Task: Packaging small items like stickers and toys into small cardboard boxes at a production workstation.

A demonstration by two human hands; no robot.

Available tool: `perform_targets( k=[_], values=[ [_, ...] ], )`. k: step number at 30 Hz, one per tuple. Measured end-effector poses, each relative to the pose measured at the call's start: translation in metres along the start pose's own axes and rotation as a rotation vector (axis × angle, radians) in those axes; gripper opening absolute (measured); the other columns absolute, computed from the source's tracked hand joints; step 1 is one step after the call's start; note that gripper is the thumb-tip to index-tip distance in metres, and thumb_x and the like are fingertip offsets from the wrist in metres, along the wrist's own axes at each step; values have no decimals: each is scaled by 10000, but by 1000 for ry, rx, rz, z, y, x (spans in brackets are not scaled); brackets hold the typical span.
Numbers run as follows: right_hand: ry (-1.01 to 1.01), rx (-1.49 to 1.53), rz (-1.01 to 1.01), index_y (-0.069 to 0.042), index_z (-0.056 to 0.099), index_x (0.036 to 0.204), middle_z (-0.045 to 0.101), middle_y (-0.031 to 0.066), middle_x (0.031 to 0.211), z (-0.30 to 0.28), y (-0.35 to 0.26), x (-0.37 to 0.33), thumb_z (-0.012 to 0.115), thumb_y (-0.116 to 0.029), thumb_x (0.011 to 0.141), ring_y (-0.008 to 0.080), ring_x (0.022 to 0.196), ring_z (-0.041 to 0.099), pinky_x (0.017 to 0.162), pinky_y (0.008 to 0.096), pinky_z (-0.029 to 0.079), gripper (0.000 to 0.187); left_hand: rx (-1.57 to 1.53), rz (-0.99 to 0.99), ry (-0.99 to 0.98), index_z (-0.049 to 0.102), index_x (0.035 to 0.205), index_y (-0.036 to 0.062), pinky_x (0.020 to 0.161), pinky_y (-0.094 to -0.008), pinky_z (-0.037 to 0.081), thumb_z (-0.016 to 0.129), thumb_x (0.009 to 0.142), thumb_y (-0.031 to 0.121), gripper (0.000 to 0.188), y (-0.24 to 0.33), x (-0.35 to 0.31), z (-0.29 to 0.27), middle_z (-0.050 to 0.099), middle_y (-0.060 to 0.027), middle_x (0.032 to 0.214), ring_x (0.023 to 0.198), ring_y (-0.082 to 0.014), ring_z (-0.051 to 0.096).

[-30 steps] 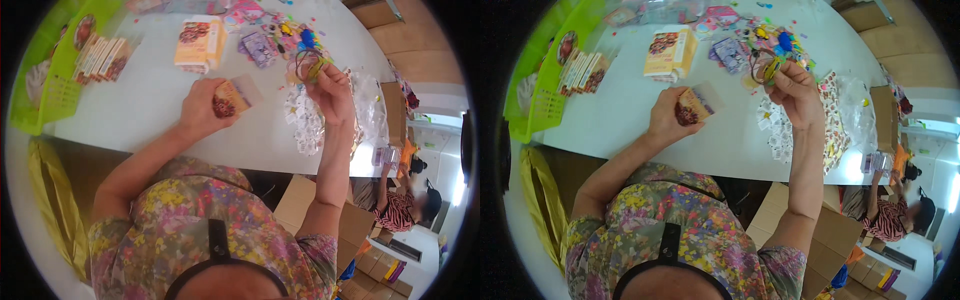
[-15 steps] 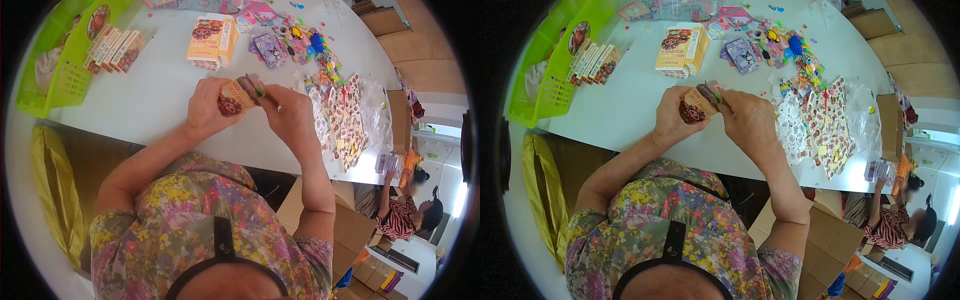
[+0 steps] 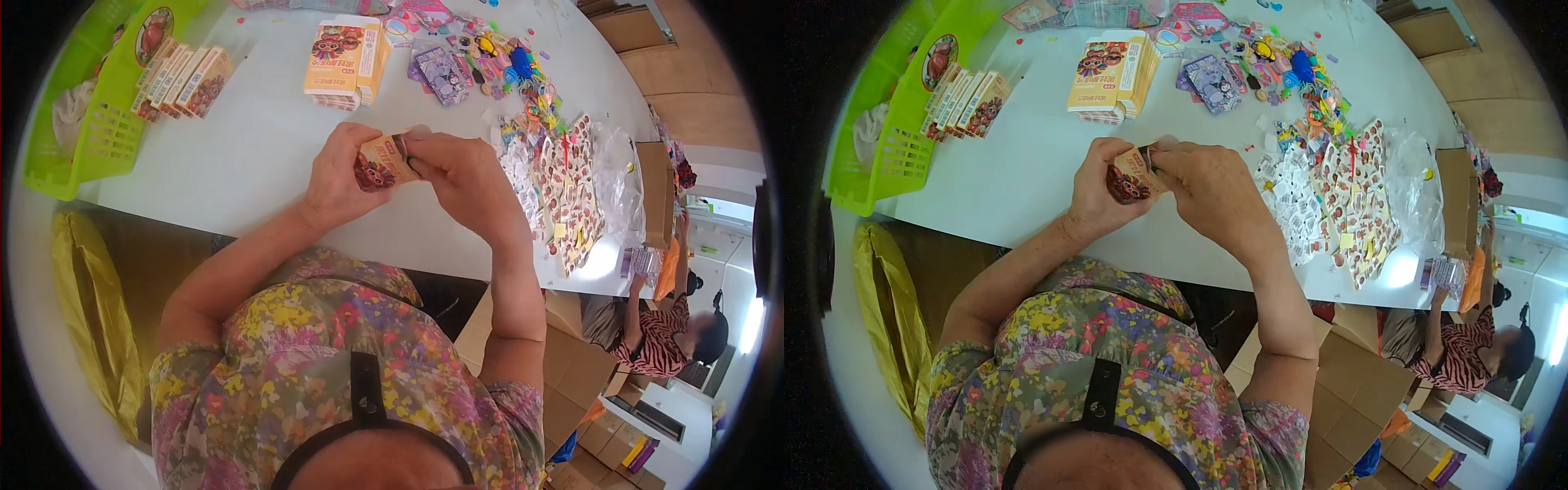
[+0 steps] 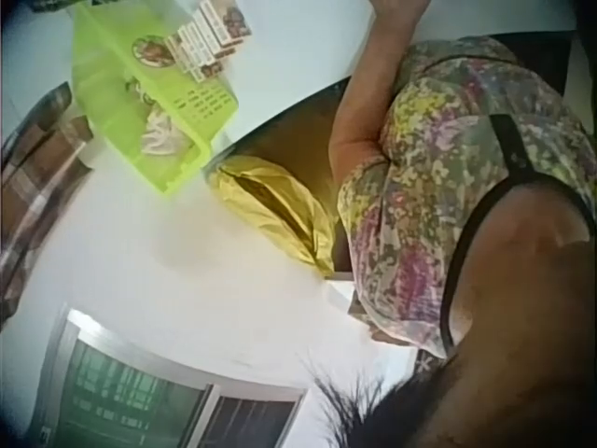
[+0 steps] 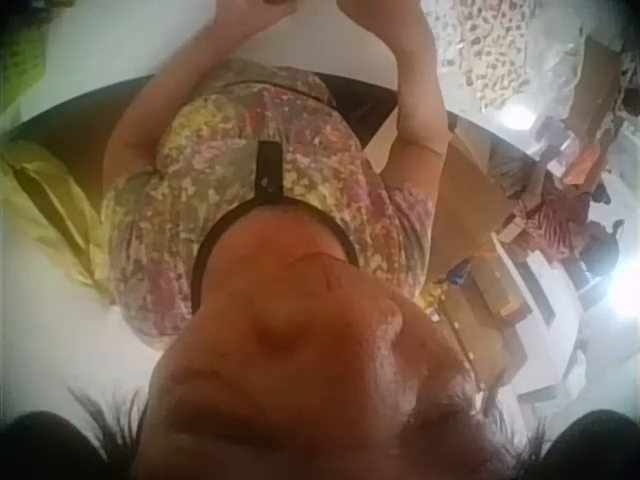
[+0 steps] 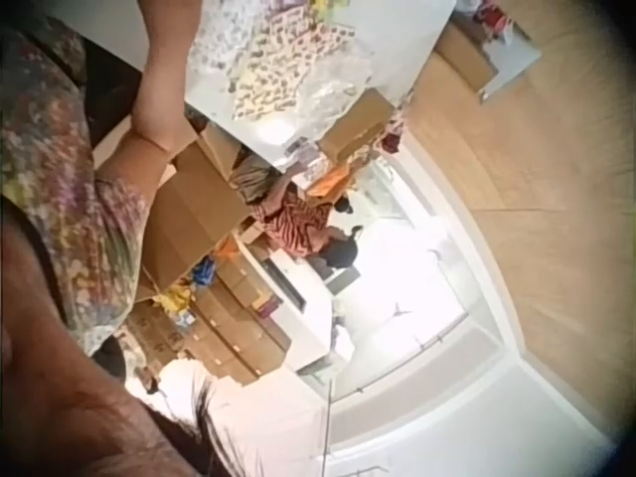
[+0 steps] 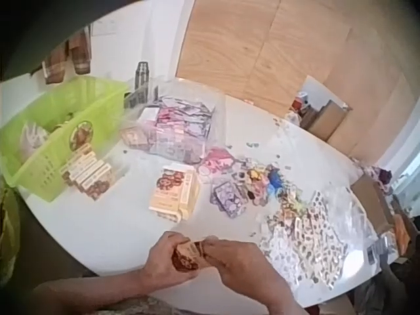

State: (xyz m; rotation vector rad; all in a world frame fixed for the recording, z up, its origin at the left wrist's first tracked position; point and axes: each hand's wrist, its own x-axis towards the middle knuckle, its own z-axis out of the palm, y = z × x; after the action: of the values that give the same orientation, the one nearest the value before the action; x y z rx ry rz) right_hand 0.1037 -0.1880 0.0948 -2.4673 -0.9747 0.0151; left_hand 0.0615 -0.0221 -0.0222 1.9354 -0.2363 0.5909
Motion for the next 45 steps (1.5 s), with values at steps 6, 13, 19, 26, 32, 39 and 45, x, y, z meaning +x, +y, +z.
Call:
perform_targets(
  k=[6,13,19,26,32,39,45],
  values=[
    [242,40,-17,-22,680,971,637,101,774,-2,-11,-1,662,2,819,219,656,612,574,281,459,155,-120,-172,-60,490,1160,45,796,-372,519,841,598,111,665,1,1,0,545,-136,1053,935,-295,606],
    [330,-64,357,-27,693,1085,681,68,1005,-12,56,-7,730,-116,807,153,854,632,760,296,498,294,-143,-128,12,479,1191,49,797,-382,517,854,597,127,707,-3,2,5,531,-140,1072,945,-311,600],
    [265,272,142,-53,614,1227,618,95,1236,28,16,6,740,-124,795,214,1149,572,944,365,444,455,-41,-46,-10,479,1202,57,782,-390,513,853,591,110,718,-3,3,-1,527,-144,1058,939,-326,590],
    [-74,685,627,-4,610,1197,661,129,1096,32,5,11,701,-22,812,127,985,623,783,252,513,396,5,119,15,489,1190,55,785,-398,512,855,571,76,719,-1,2,-3,527,-143,1040,933,-338,584],
    [176,1162,391,25,615,1179,688,82,970,36,28,-2,671,-52,857,110,826,655,713,250,546,336,-110,1,104,471,1212,53,800,-379,511,879,599,104,738,-4,1,3,537,-143,1057,981,-291,591],
    [194,960,455,28,597,1182,679,75,970,35,38,-22,637,-69,894,121,829,660,703,271,572,306,-828,-587,-302,376,1291,28,739,-285,539,723,835,60,573,20,-3,-9,545,-108,1085,914,-163,625],
    [347,1021,447,30,525,1210,649,95,1020,60,14,-40,643,-23,883,143,858,654,708,266,567,352,-725,-554,-180,323,1334,38,713,-258,550,638,893,22,542,32,-15,-21,542,-111,1099,923,-166,647]
  ],
)
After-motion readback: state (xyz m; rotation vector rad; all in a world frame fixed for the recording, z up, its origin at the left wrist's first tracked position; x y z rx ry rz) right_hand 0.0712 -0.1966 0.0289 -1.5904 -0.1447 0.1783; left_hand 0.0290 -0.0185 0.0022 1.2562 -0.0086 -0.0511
